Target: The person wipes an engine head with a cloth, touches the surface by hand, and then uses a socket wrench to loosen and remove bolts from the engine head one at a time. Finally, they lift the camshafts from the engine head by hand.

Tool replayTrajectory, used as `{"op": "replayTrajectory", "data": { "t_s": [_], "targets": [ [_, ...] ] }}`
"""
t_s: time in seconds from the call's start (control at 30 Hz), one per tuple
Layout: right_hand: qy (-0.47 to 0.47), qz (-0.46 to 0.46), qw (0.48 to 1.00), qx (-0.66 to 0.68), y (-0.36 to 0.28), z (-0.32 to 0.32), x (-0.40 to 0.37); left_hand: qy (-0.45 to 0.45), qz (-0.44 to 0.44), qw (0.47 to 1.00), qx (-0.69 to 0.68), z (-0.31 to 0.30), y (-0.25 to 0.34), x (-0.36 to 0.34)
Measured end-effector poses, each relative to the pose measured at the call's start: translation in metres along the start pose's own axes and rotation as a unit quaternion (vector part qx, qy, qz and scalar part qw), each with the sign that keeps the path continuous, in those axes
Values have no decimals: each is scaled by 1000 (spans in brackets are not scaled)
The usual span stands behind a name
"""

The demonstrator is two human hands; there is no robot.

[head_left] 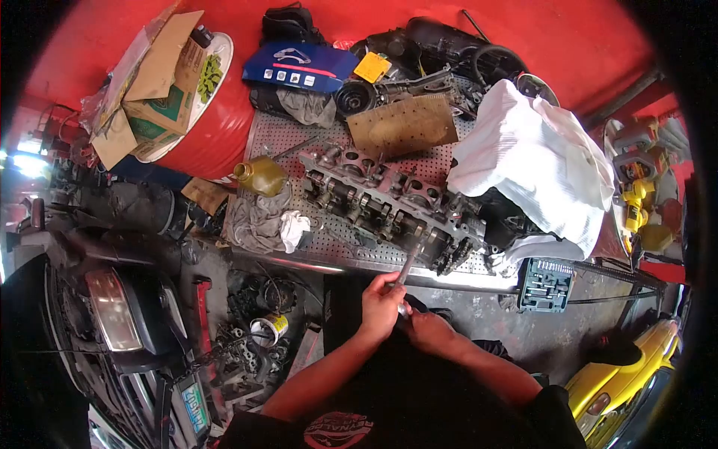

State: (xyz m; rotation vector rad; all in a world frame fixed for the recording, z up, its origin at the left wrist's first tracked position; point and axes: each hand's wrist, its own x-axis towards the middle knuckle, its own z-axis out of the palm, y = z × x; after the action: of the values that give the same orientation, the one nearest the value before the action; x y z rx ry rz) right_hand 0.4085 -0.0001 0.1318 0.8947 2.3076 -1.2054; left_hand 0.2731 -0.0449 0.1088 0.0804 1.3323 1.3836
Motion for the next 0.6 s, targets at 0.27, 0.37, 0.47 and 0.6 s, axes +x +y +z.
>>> {"op": "replayTrajectory", "data": {
  "t_s": [0.27,0.37,0.47,0.6],
  "targets": [
    [-26,16,999,23,40,55,40,77,200,867,449,7,-23,7],
    [22,-79,991,103,55,88,65,44,229,788,569,14,2,-2],
    [19,-130,989,74,65,97,85,56,179,844,502,1,1,13],
    [55,-142,983,101,103,123,85,28,11,976,216,-5,-37,26]
  ]
}}
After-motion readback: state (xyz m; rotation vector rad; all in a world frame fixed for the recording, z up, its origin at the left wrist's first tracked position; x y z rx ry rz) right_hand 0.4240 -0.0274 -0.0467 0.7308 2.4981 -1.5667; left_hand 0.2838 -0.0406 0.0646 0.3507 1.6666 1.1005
